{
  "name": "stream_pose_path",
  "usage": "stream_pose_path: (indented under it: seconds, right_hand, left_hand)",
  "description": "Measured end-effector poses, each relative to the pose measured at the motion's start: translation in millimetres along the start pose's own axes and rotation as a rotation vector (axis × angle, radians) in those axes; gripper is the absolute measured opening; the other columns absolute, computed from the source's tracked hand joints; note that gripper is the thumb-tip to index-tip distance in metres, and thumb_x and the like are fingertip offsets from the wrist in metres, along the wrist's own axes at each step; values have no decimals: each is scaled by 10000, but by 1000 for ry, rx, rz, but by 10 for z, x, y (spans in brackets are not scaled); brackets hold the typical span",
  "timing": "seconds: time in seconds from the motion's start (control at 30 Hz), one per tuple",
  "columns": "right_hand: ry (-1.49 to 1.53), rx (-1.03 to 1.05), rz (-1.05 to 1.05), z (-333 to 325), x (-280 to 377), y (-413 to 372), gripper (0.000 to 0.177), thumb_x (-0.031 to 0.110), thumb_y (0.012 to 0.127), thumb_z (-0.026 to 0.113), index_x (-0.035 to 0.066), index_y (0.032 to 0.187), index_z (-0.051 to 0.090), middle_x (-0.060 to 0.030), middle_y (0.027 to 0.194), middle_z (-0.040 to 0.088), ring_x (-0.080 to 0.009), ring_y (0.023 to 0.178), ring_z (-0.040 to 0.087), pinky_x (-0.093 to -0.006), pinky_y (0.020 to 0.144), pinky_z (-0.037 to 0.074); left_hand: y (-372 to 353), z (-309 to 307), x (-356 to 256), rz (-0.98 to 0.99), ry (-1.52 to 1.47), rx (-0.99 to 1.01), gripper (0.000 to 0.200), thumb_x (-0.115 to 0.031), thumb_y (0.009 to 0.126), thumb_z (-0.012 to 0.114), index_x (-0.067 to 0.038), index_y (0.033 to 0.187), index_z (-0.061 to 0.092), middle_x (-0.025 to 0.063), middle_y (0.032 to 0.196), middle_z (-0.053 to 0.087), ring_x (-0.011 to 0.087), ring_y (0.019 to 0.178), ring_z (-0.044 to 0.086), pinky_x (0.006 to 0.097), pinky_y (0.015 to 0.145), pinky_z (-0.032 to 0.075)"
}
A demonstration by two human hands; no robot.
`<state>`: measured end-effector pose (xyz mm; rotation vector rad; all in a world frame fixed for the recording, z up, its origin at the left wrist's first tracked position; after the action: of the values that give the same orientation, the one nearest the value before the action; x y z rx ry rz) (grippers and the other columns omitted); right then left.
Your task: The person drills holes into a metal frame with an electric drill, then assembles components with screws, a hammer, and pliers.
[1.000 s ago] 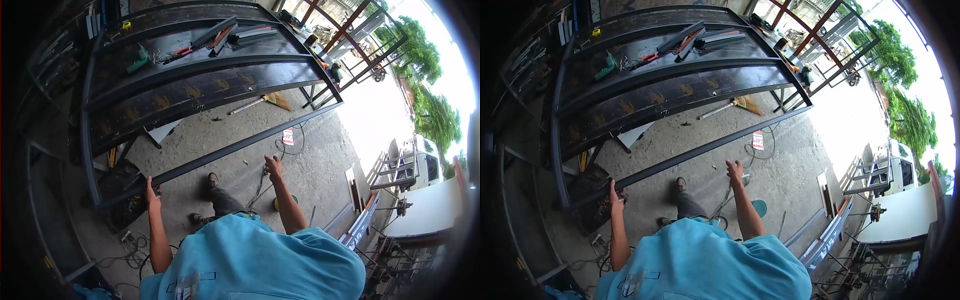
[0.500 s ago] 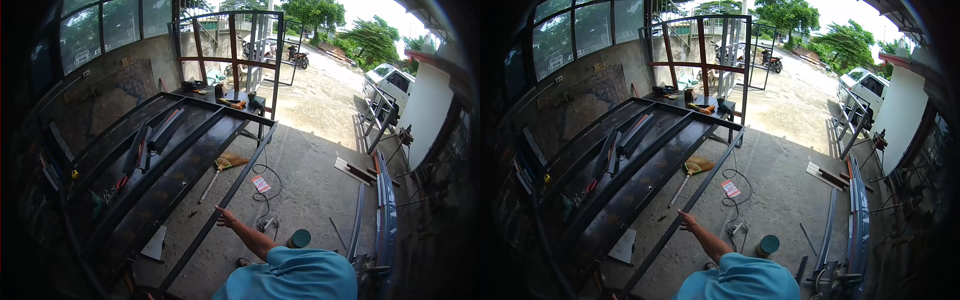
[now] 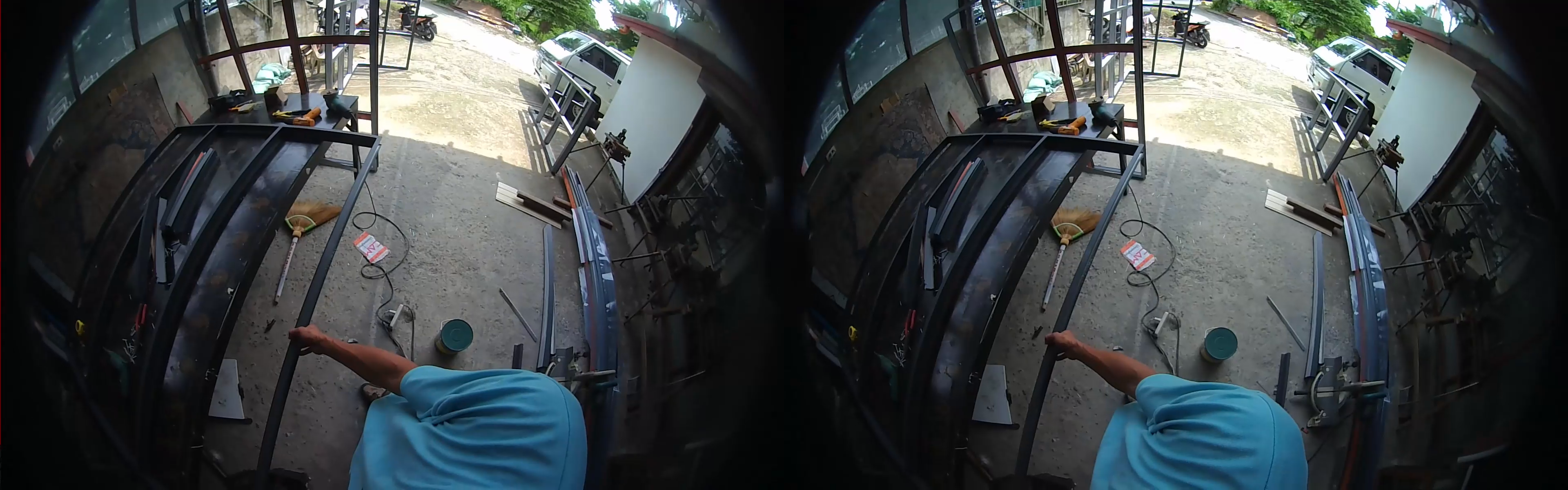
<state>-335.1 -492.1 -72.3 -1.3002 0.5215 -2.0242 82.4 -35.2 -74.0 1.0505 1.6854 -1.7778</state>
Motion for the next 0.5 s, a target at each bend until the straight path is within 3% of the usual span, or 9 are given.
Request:
stream_pose_path:
  seconds: [0.07,0.13,0.2,0.27,0.4,0.5]
  right_hand:
    - [-18,-18,-31,-76,-8,-38,227,237,814,648,29,904,631,-74,844,640,-231,752,636,-465,737,542]
    - [-36,-2,3,-125,-47,-104,193,219,847,606,37,907,626,-75,855,644,-233,778,644,-460,753,542]
    - [-68,17,28,-209,-88,-130,158,202,866,571,56,891,628,-70,865,634,-226,844,631,-454,803,521]
    - [-19,45,2,-302,-110,-137,163,182,828,625,20,848,629,-92,819,626,-233,762,634,-446,723,541]
    - [-19,103,-24,-353,-116,-283,146,180,846,602,37,836,632,-82,789,609,-233,750,628,-450,734,546]
    - [-3,21,4,-366,-143,-374,150,181,854,584,41,849,637,-82,816,615,-244,755,631,-441,730,547]
  left_hand:
    - [188,-277,79,-3,-73,-10,495,-400,845,598,-33,1175,550,74,1147,581,232,1010,545,353,838,465]
    - [642,-649,246,-12,-155,0,493,-389,848,597,-30,1182,545,76,1157,577,236,1023,540,357,848,463]
    - [28,-573,155,2,-117,-57,452,-366,863,591,-29,1161,546,79,1163,572,222,1019,543,317,819,467]
    - [142,-638,308,-11,-238,-16,417,-368,863,602,-59,1138,553,75,1123,580,217,1012,536,316,777,465]
    - [97,-807,439,-58,-128,-28,439,-418,828,633,-92,1112,558,63,1067,593,210,923,575,323,697,459]
    - [-47,-820,496,-191,-200,-94,465,-445,786,665,-129,1110,557,50,1024,593,203,803,604,304,621,425]
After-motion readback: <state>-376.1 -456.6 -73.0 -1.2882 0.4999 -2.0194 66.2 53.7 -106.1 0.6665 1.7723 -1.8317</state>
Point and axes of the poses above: each hand's wrist, its own y-axis towards the middle knuckle, its own z-axis out of the palm, x = y × z, the point moved 9 cm from there along y, towards the middle knuckle
